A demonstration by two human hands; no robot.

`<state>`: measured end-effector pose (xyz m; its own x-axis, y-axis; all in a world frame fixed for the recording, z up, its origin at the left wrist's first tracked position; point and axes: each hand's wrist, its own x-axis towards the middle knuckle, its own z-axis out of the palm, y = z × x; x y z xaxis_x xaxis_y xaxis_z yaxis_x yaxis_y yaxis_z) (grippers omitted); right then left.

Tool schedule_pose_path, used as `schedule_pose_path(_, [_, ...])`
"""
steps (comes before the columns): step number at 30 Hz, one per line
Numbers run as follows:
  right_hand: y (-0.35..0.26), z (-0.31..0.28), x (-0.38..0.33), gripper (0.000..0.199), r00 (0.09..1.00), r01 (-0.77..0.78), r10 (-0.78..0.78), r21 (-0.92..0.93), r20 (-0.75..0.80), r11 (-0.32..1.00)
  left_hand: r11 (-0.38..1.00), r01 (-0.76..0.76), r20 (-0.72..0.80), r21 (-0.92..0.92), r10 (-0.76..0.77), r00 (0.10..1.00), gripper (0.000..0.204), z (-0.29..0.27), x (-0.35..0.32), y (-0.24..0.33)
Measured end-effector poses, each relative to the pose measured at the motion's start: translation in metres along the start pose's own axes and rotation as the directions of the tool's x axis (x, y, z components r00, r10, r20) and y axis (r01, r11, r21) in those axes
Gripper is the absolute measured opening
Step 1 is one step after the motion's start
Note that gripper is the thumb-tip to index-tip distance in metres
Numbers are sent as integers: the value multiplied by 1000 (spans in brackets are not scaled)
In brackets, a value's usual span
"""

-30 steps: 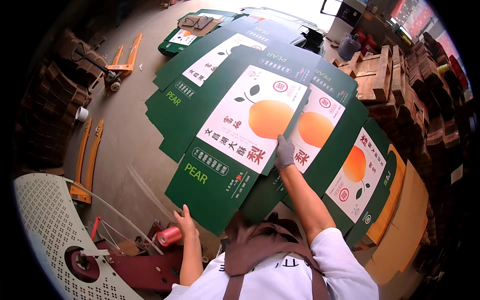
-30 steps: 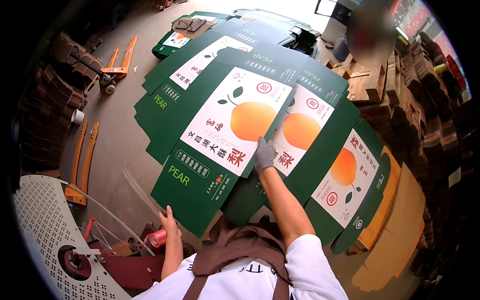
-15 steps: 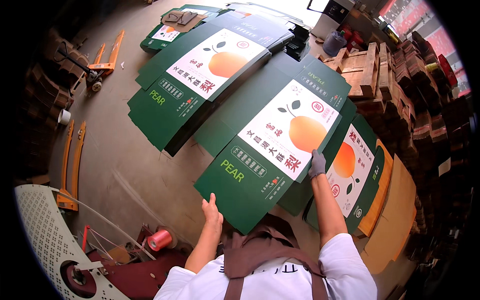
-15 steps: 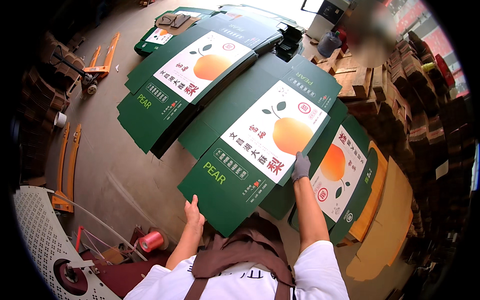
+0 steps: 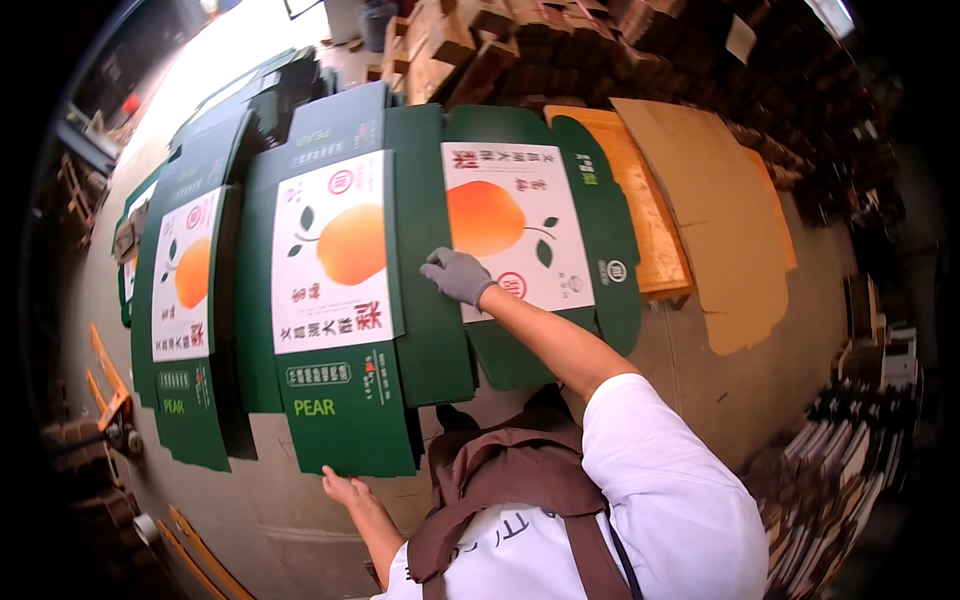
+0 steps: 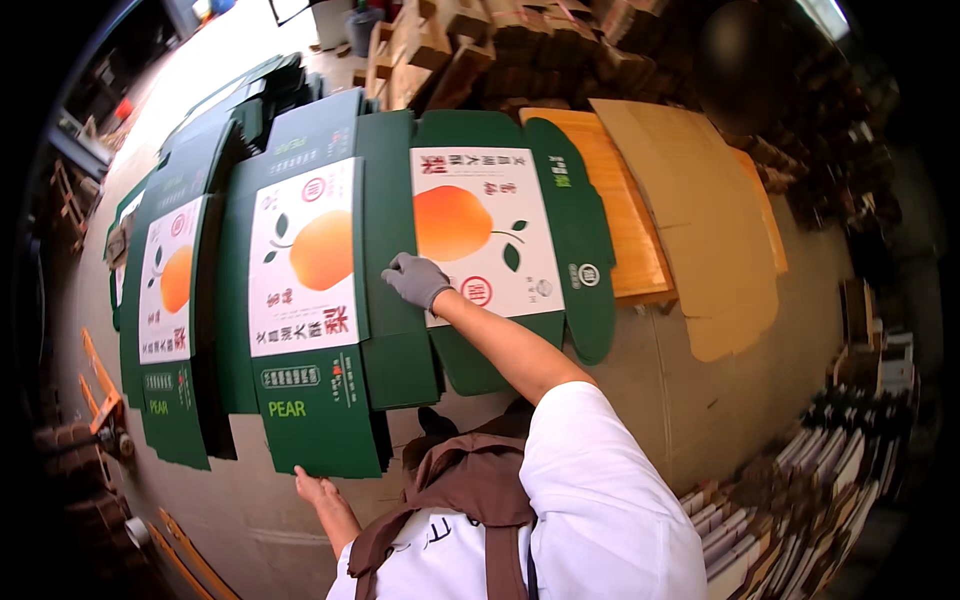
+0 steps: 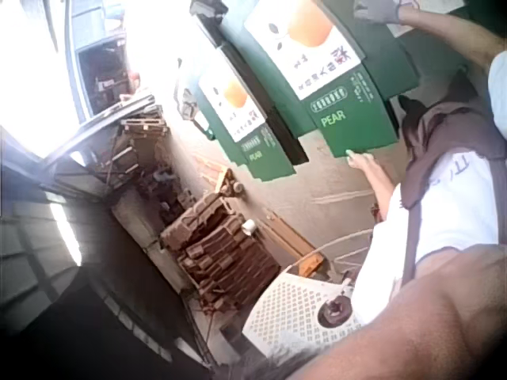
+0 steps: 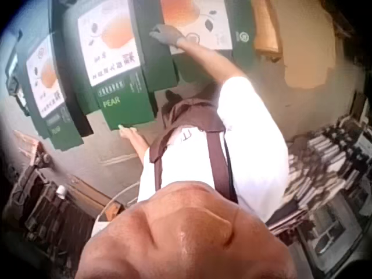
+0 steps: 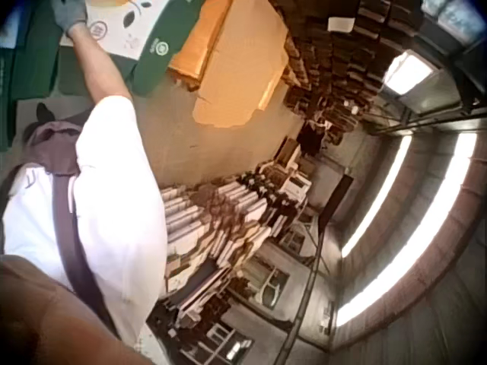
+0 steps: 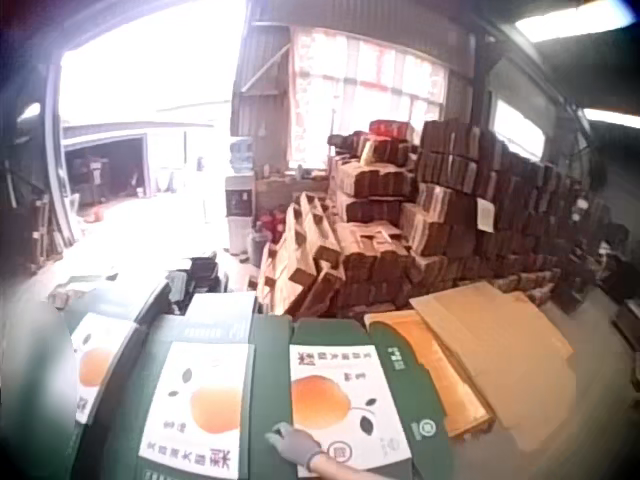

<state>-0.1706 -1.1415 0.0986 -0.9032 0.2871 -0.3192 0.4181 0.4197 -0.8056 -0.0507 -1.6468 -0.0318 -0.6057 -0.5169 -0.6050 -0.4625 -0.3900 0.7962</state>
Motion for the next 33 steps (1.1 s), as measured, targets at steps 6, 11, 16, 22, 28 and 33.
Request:
schedule_pose_path(6, [231, -200, -165, 35, 929, -244, 185, -155, -319, 957, 426, -790, 518, 442, 598, 612, 33, 131, -151, -23])
schedule_pose_path(11, [399, -355, -280, 43, 689, -662, 322, -384, -650, 643, 370, -928, 999, 44, 10, 51, 19, 337, -395, -116])
schedule_pose_path(16, [489, -428, -339, 51, 523, -761, 251, -312, -815, 569, 327, -880, 875, -345, -228, -428, 24, 511, -573, -278])
schedule_pose_path(22, [523, -393, -349, 51, 544, -648, 306, -160, -781, 745, -71, -954, 890, -291, -386, -242, 40, 635, -659, -416])
schedule_pose_path(28, [514, -408, -358, 51, 485, -608, 405, 33, -775, 793, -197, -978, 888, 60, -437, 143, 51, 659, -679, -448])
schedule_pose_path(33, [507, -418, -369, 54, 519, -630, 458, 39, -722, 776, 6, -997, 882, 82, -466, 70, 35, 661, -672, -442])
